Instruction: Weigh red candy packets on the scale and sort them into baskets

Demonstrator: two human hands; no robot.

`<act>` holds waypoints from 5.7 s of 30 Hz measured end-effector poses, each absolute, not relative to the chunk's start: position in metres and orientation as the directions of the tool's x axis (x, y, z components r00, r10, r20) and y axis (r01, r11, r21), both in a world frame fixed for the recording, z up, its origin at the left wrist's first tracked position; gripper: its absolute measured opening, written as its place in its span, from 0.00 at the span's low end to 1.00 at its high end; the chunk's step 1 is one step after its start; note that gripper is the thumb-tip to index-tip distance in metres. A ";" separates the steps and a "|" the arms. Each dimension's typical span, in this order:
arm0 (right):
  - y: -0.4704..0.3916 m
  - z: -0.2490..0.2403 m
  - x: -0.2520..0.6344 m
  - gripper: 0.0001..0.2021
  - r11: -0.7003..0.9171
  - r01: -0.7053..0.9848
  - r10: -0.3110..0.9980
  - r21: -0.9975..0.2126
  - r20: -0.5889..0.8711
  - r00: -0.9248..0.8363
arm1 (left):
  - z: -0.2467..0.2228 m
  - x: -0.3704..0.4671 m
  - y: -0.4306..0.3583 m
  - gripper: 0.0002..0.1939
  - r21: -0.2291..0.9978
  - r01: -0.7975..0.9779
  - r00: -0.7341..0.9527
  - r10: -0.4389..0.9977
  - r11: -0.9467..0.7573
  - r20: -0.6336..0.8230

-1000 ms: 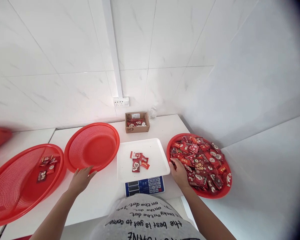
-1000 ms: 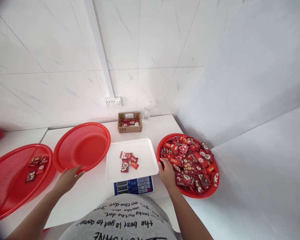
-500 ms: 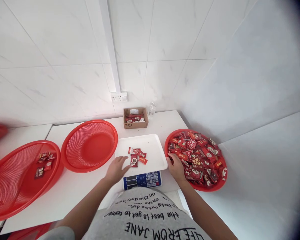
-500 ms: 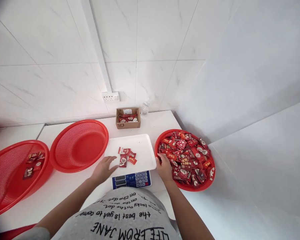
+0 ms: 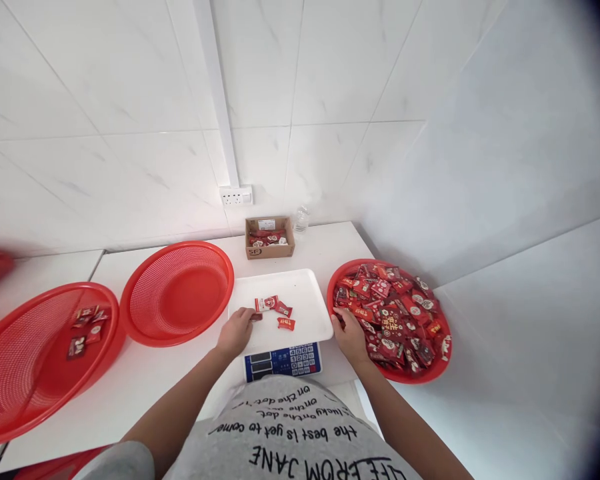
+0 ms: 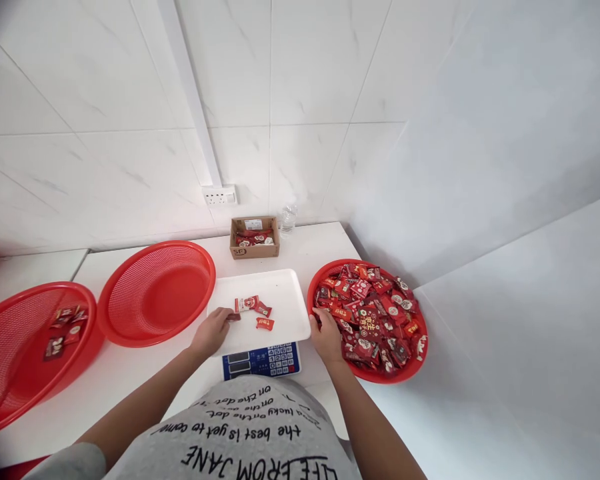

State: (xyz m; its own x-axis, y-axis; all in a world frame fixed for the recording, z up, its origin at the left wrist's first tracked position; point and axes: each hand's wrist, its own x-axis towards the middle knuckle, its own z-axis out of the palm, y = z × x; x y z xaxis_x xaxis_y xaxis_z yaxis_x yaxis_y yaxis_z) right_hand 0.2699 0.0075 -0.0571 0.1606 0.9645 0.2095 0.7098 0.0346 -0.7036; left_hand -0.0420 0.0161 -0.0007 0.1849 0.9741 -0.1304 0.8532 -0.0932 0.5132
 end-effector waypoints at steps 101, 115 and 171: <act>0.075 -0.058 0.285 0.12 -0.241 0.566 0.931 -0.788 -0.023 0.365 | -0.021 -0.056 0.018 0.17 0.450 0.860 0.137 0.959 -0.240 0.248; 0.006 0.009 0.226 0.17 -0.294 0.047 0.954 -0.955 -0.296 -0.045 | 0.027 0.018 0.004 0.24 0.904 0.374 0.277 0.905 0.208 -0.323; 0.038 0.021 0.295 0.23 -0.274 0.302 0.892 -0.913 -0.124 0.434 | -0.015 -0.014 -0.003 0.13 0.660 0.678 0.317 0.939 -0.323 0.134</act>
State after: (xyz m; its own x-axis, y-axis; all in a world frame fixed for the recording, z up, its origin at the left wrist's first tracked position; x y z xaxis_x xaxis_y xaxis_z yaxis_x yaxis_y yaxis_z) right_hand 0.2948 0.0385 0.0212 0.4345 0.8921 -0.1241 0.3018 -0.2740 -0.9131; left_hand -0.0141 -0.0029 -0.0154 0.3168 0.9390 0.1337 0.6781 -0.3228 0.6603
